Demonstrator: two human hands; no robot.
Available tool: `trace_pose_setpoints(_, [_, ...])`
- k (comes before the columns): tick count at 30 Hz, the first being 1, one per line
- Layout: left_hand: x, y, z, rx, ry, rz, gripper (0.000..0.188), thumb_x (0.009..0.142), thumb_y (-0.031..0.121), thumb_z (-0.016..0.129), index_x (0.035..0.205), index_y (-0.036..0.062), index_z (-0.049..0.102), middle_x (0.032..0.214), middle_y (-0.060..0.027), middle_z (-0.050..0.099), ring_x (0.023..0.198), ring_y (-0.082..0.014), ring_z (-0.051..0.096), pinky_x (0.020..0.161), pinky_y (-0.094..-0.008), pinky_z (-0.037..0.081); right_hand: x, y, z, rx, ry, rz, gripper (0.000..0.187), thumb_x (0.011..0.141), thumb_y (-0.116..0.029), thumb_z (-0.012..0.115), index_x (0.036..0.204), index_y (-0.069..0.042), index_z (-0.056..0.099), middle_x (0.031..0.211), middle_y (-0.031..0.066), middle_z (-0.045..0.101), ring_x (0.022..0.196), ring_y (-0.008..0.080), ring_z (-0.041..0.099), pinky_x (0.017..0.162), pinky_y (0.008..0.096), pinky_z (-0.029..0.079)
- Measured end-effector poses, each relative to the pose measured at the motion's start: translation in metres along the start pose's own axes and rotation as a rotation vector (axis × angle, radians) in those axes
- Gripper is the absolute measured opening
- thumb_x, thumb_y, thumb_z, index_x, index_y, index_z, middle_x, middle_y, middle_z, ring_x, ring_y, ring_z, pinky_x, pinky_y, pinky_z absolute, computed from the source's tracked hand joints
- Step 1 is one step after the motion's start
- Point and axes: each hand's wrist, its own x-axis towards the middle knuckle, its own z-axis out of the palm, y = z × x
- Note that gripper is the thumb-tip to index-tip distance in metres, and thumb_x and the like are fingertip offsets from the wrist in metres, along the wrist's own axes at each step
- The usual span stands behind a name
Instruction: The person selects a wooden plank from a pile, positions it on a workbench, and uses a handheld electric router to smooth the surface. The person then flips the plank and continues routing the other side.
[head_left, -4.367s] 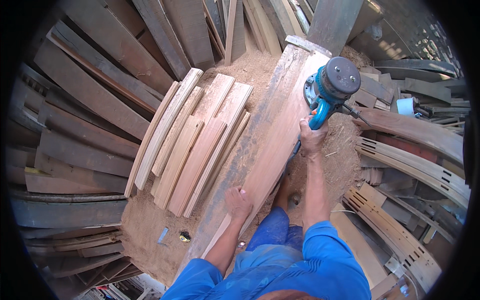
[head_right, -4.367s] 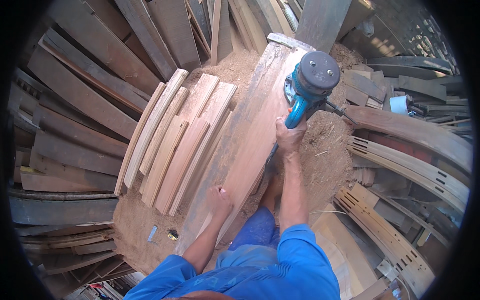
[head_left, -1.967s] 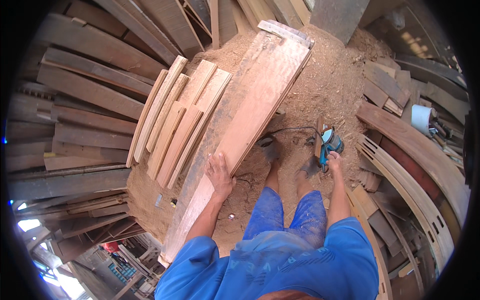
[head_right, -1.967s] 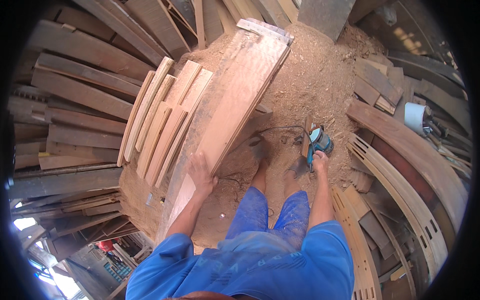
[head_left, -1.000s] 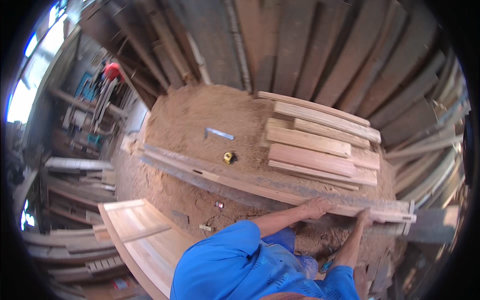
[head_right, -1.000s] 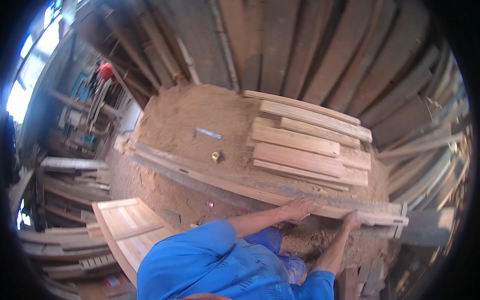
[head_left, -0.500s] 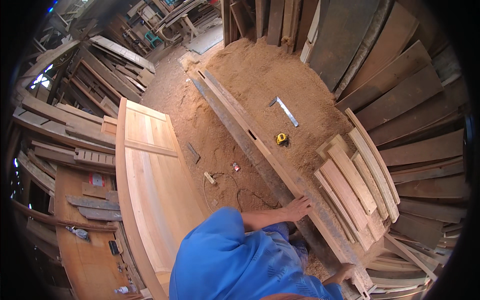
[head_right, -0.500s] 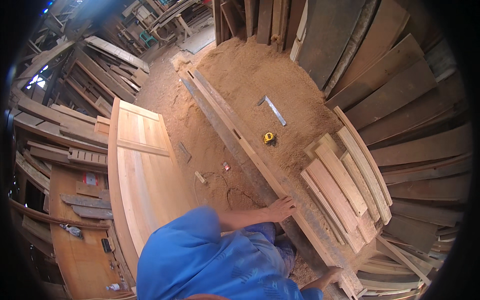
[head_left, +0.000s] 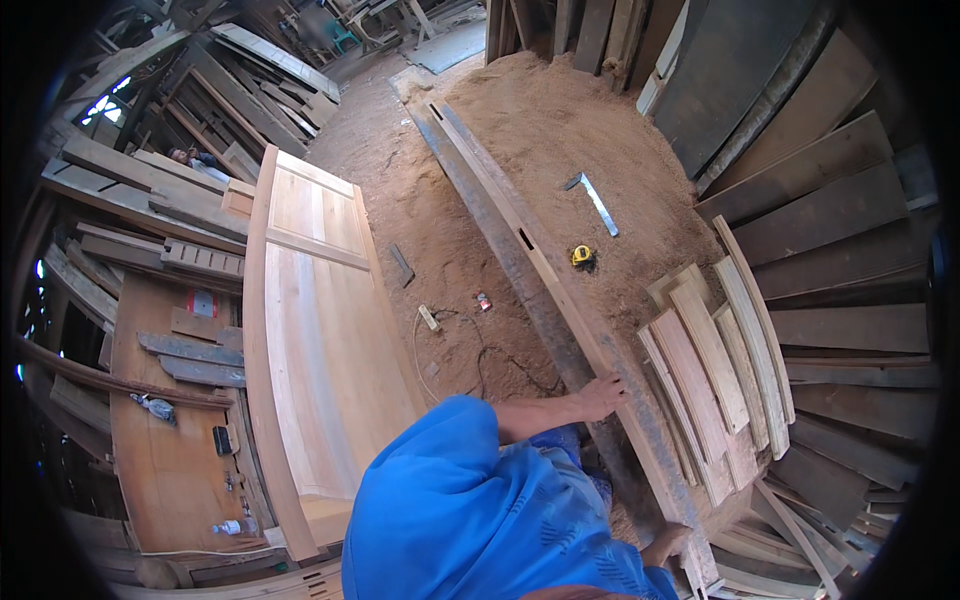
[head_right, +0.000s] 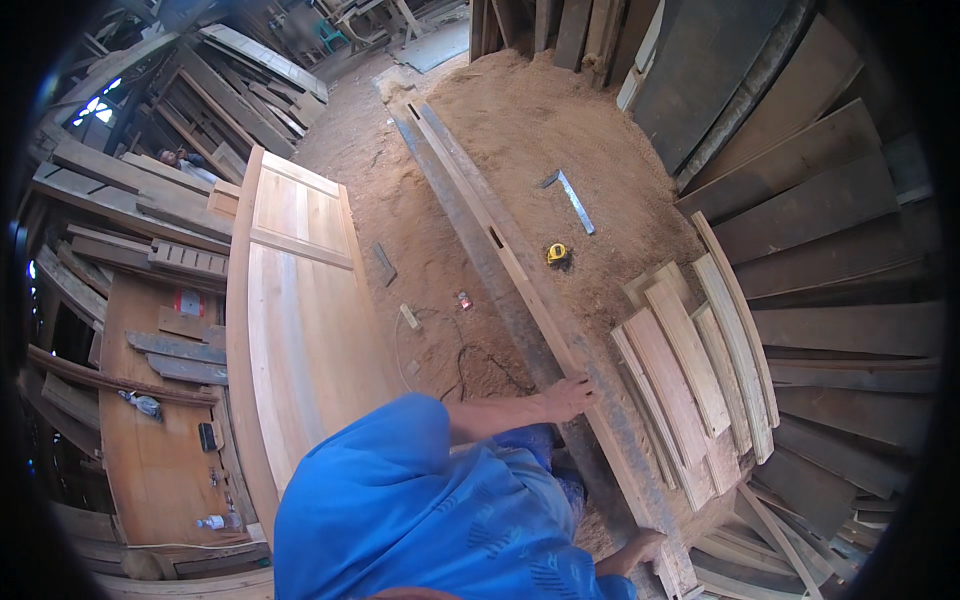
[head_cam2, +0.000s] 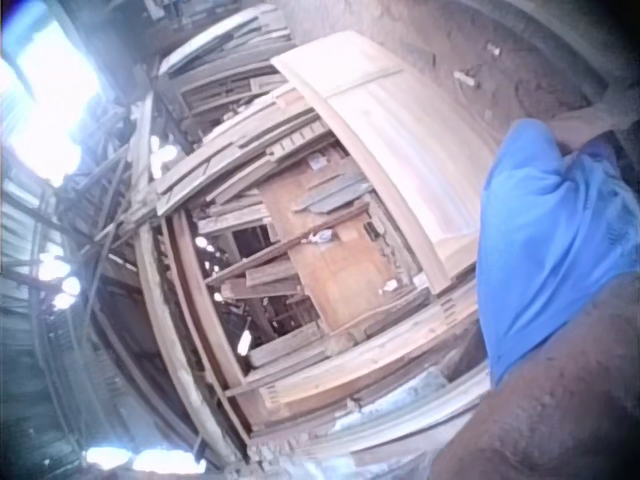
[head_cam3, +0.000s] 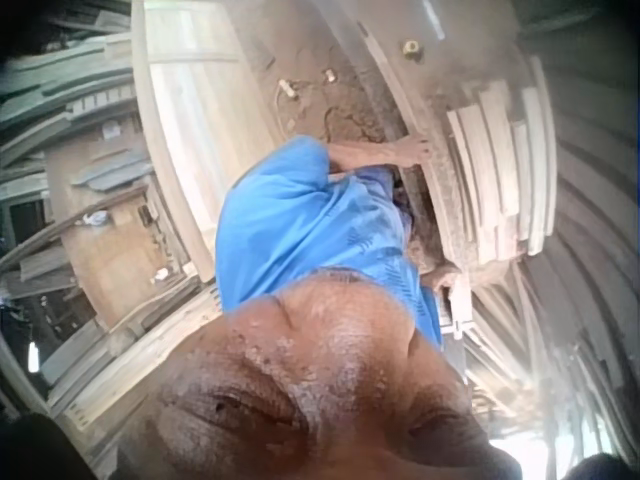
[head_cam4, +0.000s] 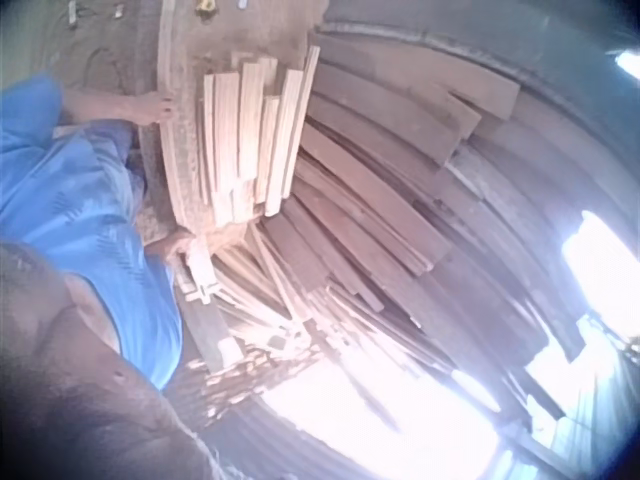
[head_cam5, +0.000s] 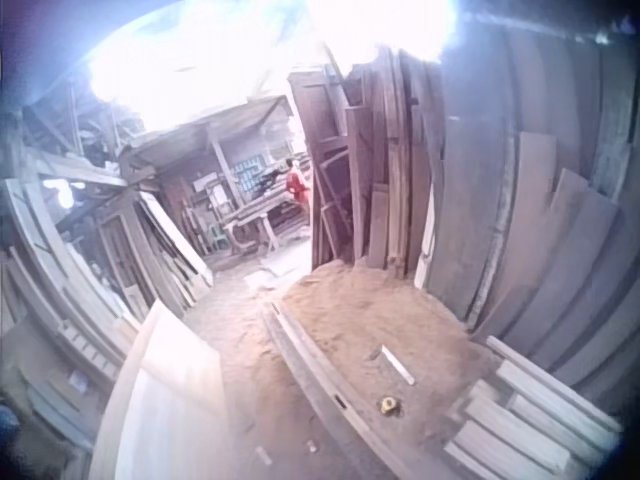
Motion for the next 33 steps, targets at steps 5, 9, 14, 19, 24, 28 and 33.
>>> trace_pose_setpoints(5, [-0.005,0.012,0.016,0.125,0.137,-0.036,0.036,0.078,0.016,0.067,0.110,0.0013,0.058,0.115,-0.0188,0.051,0.118,-0.0400,0.047,0.111,-0.0491,0.037,-0.006,0.001,-0.017,0.055,-0.036,-0.100,0.046,0.093,-0.028,0.059,0.130,-0.001,0.060,0.114,0.0187,0.070,0.096,0.0405,0.071,0.074,0.0704,0.049])
trace_pose_setpoints(9, [-0.005,0.035,0.008,0.060,0.109,-0.054,0.040,0.076,0.021,0.067,0.111,0.0033,0.061,0.117,-0.0177,0.052,0.119,-0.0386,0.047,0.114,-0.0547,0.030,-0.002,0.004,-0.044,0.086,-0.052,-0.237,0.047,0.091,-0.026,0.062,0.129,0.002,0.061,0.115,0.0204,0.069,0.096,0.0374,0.071,0.074,0.0628,0.052])
trace_pose_setpoints(14, [-0.003,0.032,0.035,-0.025,0.227,0.047,0.044,0.071,0.028,0.071,0.110,0.0070,0.064,0.122,-0.0181,0.054,0.122,-0.0393,0.046,0.111,-0.0577,0.028,-0.003,-0.022,-0.105,0.187,-0.152,-0.427,0.049,0.088,-0.024,0.064,0.127,0.006,0.061,0.116,0.0225,0.068,0.095,0.0336,0.071,0.074,0.0532,0.056])
trace_pose_setpoints(19, [-0.004,0.010,0.038,-0.341,0.243,0.153,0.038,0.075,0.028,0.068,0.106,0.0061,0.066,0.100,-0.0173,0.066,0.110,-0.0380,0.059,0.096,-0.0511,0.047,-0.045,-0.129,-0.118,0.325,-0.051,-1.141,0.068,0.081,-0.021,0.072,0.136,0.014,0.051,0.117,0.0267,0.066,0.098,0.0333,0.070,0.080,0.0401,0.058])
trace_pose_setpoints(24, [-0.071,-0.027,-0.025,-0.654,-0.006,-0.060,0.036,0.083,0.027,0.064,0.113,0.0069,0.064,0.098,-0.0172,0.070,0.092,-0.0382,0.068,0.081,-0.0507,0.054,-0.202,-0.261,-0.095,-0.063,-0.027,-1.227,0.078,0.074,-0.027,0.083,0.139,0.001,0.051,0.125,0.0296,0.063,0.118,0.0435,0.062,0.101,0.0482,0.050])
trace_pose_setpoints(28, [-0.146,-0.108,-0.003,-0.604,-0.341,-0.312,0.040,0.086,0.032,0.065,0.114,0.0041,0.065,0.106,-0.0188,0.070,0.098,-0.0383,0.068,0.083,-0.0498,0.053,-0.202,-0.296,-0.064,-0.116,0.102,-1.101,0.057,0.070,-0.021,0.083,0.119,0.001,0.065,0.114,0.0274,0.069,0.113,0.0439,0.063,0.098,0.0490,0.051])
trace_pose_setpoints(33, [-0.197,-0.195,0.003,-1.210,-0.250,-0.805,0.056,0.095,0.052,0.055,0.125,0.0052,0.060,0.107,-0.0161,0.071,0.089,-0.0332,0.068,0.078,-0.0494,0.054,-0.211,-0.273,-0.063,-0.206,0.110,-1.232,0.051,0.068,-0.022,0.078,0.112,0.002,0.069,0.109,0.0287,0.069,0.105,0.0446,0.066,0.093,0.0502,0.053])
